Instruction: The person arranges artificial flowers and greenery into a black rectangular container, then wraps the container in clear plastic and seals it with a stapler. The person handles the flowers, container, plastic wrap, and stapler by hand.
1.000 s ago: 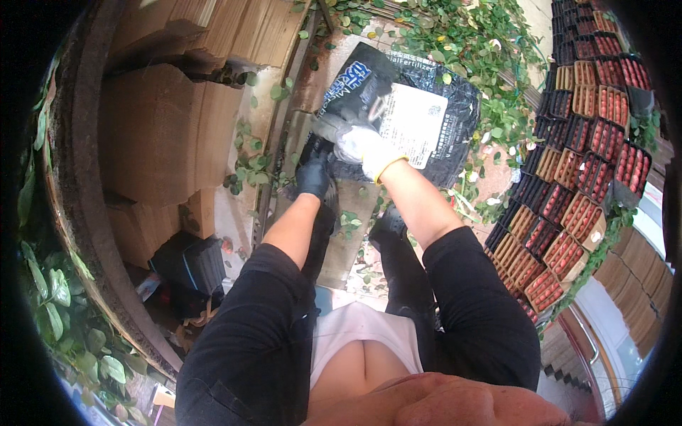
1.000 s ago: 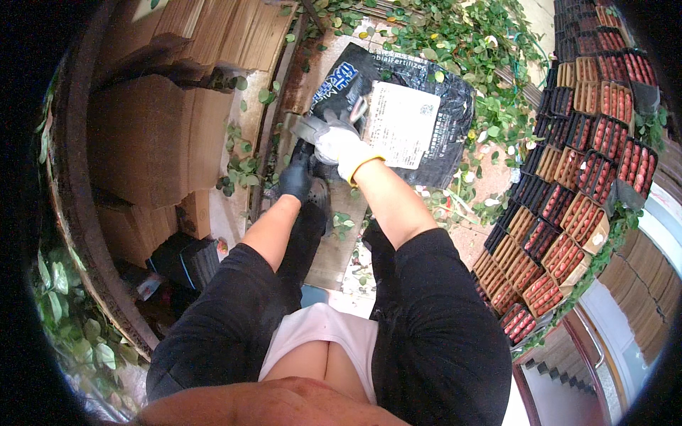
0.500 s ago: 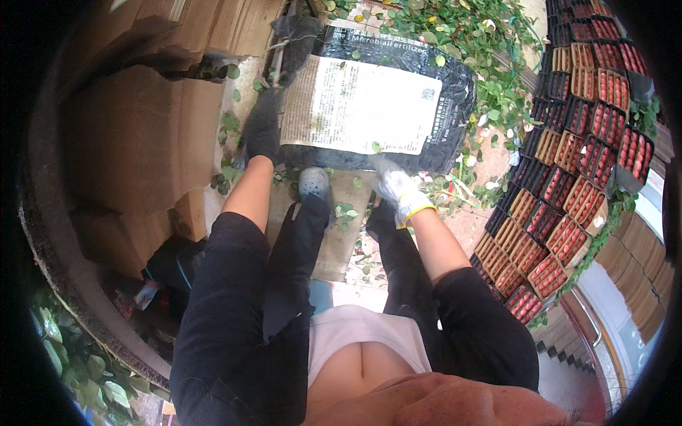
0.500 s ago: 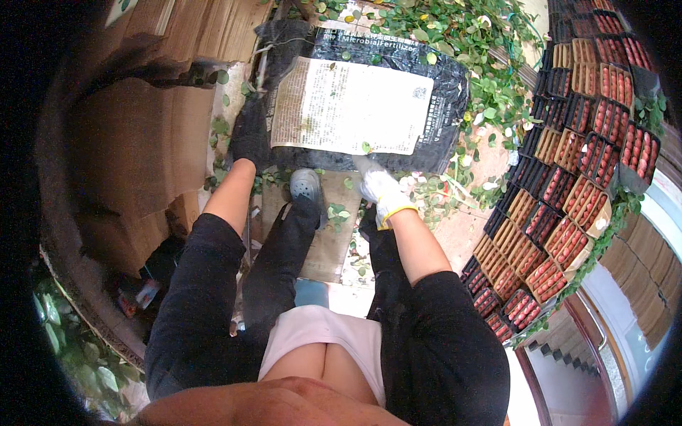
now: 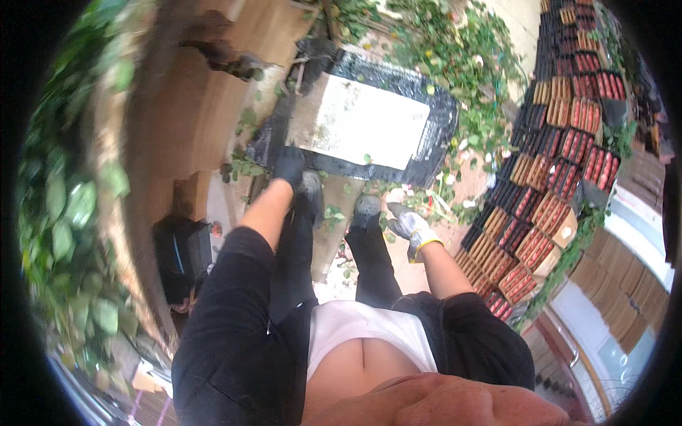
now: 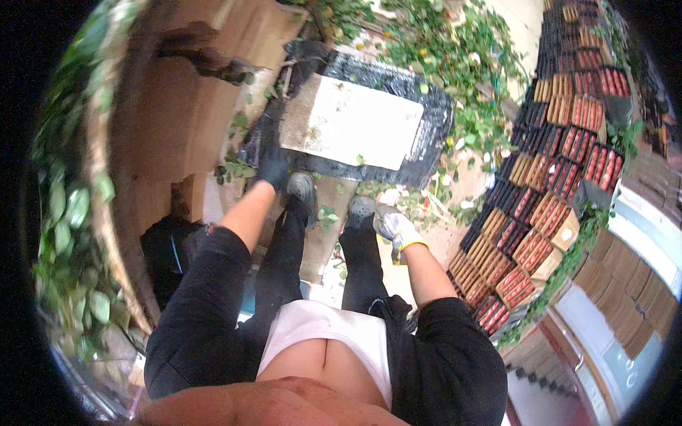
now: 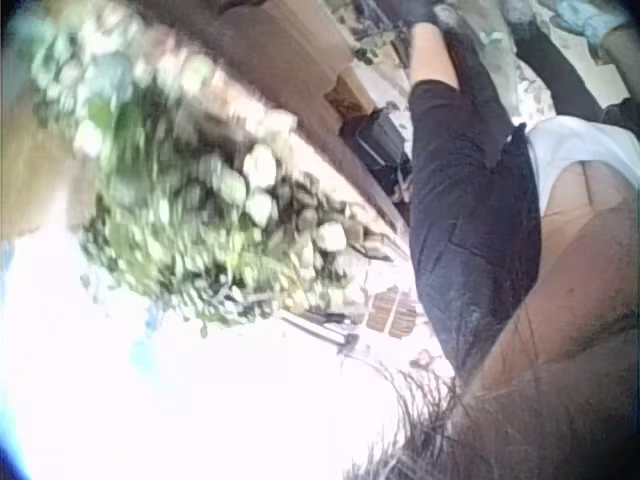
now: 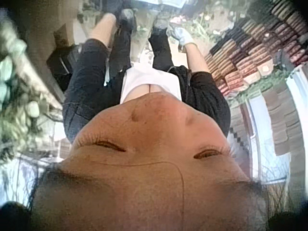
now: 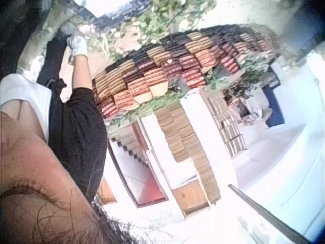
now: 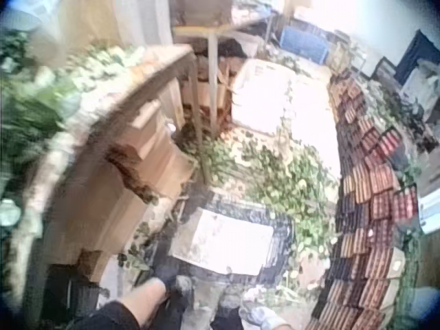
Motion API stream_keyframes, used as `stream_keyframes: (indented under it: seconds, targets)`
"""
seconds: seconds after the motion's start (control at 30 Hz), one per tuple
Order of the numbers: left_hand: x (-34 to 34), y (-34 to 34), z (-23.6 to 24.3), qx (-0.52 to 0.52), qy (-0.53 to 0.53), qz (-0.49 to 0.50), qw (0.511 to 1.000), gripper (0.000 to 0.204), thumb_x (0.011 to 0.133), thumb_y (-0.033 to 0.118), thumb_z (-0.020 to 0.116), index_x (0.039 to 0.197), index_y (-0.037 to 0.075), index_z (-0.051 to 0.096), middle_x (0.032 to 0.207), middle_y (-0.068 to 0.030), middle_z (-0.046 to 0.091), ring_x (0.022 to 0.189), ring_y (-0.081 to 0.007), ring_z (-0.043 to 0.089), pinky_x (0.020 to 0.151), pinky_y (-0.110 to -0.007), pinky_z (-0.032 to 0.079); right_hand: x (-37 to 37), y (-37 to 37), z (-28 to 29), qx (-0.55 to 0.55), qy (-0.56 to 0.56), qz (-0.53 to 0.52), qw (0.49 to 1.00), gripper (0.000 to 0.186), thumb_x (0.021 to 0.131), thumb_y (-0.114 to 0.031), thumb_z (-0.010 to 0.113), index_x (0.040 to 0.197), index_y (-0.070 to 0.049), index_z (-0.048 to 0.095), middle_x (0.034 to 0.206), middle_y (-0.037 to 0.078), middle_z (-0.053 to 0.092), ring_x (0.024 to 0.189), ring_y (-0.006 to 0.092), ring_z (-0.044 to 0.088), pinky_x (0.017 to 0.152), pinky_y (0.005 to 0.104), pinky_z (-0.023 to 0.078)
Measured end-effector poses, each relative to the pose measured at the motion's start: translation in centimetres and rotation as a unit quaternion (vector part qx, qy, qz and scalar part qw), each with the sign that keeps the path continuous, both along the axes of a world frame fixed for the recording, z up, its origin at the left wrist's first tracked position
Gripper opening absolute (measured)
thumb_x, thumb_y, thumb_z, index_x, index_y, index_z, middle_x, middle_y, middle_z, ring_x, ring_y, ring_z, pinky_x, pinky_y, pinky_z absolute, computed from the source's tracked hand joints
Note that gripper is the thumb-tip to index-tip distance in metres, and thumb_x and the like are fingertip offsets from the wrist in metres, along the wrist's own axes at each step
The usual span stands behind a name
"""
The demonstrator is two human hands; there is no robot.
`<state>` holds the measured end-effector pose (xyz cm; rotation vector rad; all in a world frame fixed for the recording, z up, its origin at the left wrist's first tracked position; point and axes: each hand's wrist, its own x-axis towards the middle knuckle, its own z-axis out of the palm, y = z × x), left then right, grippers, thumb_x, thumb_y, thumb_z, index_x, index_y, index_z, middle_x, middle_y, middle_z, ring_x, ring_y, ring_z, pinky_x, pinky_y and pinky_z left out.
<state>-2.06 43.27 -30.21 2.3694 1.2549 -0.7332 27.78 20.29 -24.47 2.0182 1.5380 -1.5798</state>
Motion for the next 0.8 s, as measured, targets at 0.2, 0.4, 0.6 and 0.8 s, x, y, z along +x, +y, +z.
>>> stream_keyframes:
  seconds: [0.2, 0.4, 0.6, 0.8]
  targets:
    - [-6.8, -16.9, 14.7, 0.027, -0.009, 0.108, 0.994, 0.033, 0.085, 0.03, 0.055, 0.107, 0.009, 0.067, 0.112, -0.0171, 0.064, 0.109, -0.0336, 0.059, 0.094, -0.045, 0.044, 1.2, 3.3, 8.6, 0.092, 0.016, 0.091, 0.992, 0.044, 0.088, -0.031, 0.056, 0.123, -0.005, 0.057, 0.119, 0.024, 0.061, 0.108, 0.0412, 0.059, 0.091, 0.0462, 0.048]
    - [-15.7, -24.9, 35.4, -0.037, -0.128, 0.208, 0.969, 0.045, 0.085, 0.028, 0.058, 0.126, 0.009, 0.059, 0.123, -0.0187, 0.06, 0.111, -0.0387, 0.056, 0.097, -0.046, 0.045, 1.9, 8.2, 20.8, 0.228, 0.045, 0.048, 0.971, 0.07, 0.078, -0.031, 0.073, 0.13, 0.007, 0.046, 0.122, 0.032, 0.057, 0.118, 0.0417, 0.054, 0.1, 0.0424, 0.044]
    - [-19.9, -29.2, 53.4, 0.245, -0.313, 0.299, 0.867, 0.039, 0.084, 0.018, 0.062, 0.121, 0.006, 0.058, 0.113, -0.018, 0.062, 0.101, -0.0369, 0.06, 0.087, -0.046, 0.048, 0.2, 15.7, 30.5, 0.329, -0.035, 0.178, 0.927, 0.04, 0.079, -0.021, 0.074, 0.111, 0.0, 0.064, 0.102, 0.026, 0.067, 0.096, 0.0393, 0.065, 0.084, 0.0426, 0.051]
    - [-31.6, -29.9, 65.3, 0.546, -0.243, 0.37, 0.711, 0.031, 0.082, 0.013, 0.065, 0.112, 0.005, 0.062, 0.105, -0.017, 0.061, 0.098, -0.0371, 0.059, 0.085, -0.045, 0.047, -17.0, 17.7, 46.2, 0.467, 0.018, 0.281, 0.838, 0.023, 0.087, -0.006, 0.052, 0.104, -0.003, 0.067, 0.088, 0.024, 0.067, 0.081, 0.0389, 0.066, 0.069, 0.0432, 0.052]
